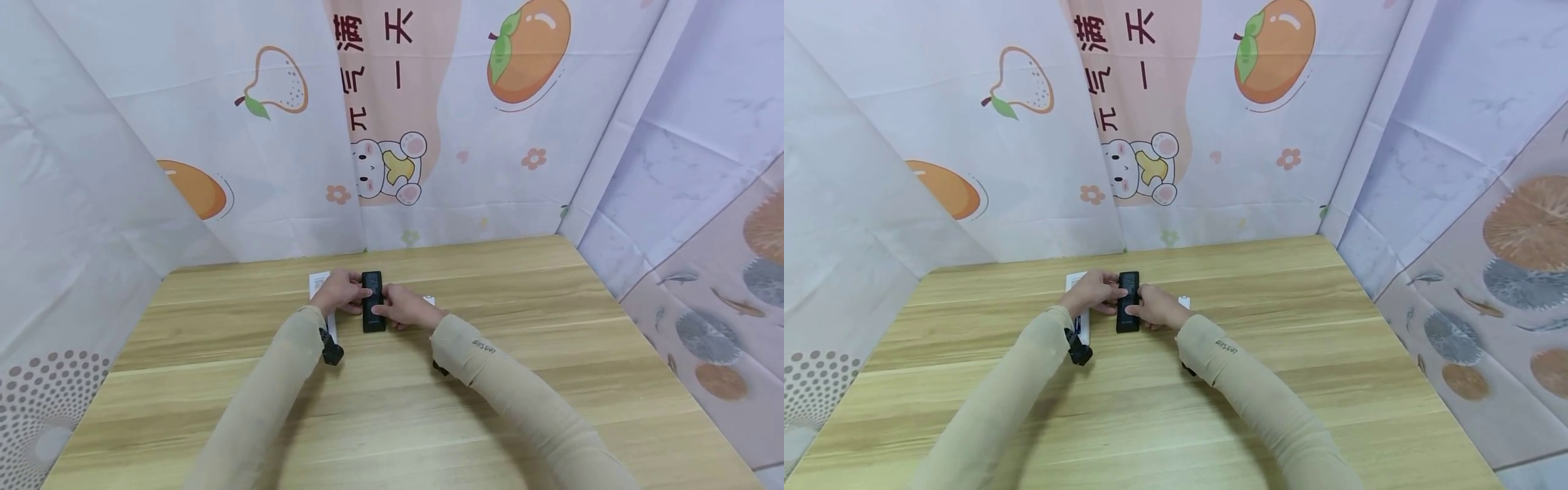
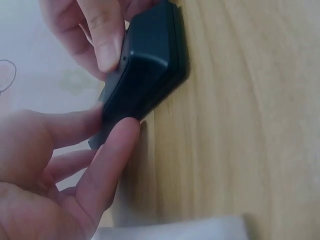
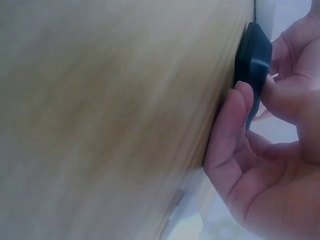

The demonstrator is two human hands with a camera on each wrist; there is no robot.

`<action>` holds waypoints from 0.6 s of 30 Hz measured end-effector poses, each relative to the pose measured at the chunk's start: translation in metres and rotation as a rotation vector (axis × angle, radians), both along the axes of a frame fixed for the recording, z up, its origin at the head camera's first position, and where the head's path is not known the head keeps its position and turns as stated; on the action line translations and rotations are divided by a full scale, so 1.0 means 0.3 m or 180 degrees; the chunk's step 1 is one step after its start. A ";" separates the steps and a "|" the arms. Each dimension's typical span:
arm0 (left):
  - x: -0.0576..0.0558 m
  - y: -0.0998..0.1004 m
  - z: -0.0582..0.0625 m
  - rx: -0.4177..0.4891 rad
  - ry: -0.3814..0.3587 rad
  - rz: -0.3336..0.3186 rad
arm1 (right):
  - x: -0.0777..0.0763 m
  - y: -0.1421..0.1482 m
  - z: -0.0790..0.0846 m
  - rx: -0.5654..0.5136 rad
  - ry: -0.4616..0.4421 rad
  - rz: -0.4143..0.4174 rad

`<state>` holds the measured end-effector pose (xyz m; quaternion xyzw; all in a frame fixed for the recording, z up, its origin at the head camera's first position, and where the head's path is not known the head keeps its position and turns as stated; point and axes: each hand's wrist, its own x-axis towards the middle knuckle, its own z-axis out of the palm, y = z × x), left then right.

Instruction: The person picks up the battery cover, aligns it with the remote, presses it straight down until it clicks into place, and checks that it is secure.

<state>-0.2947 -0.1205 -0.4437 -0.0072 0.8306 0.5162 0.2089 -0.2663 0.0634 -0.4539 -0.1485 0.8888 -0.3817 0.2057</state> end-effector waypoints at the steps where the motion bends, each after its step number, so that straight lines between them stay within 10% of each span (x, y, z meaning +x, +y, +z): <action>1: 0.001 0.003 -0.001 0.0005 -0.0001 0.0042 | 0.001 0.000 0.001 0.0002 -0.0006 -0.0004; 18: 0.014 0.026 -0.007 0.0016 0.0097 0.0250 | 0.003 0.001 0.003 -0.0044 -0.0077 -0.0103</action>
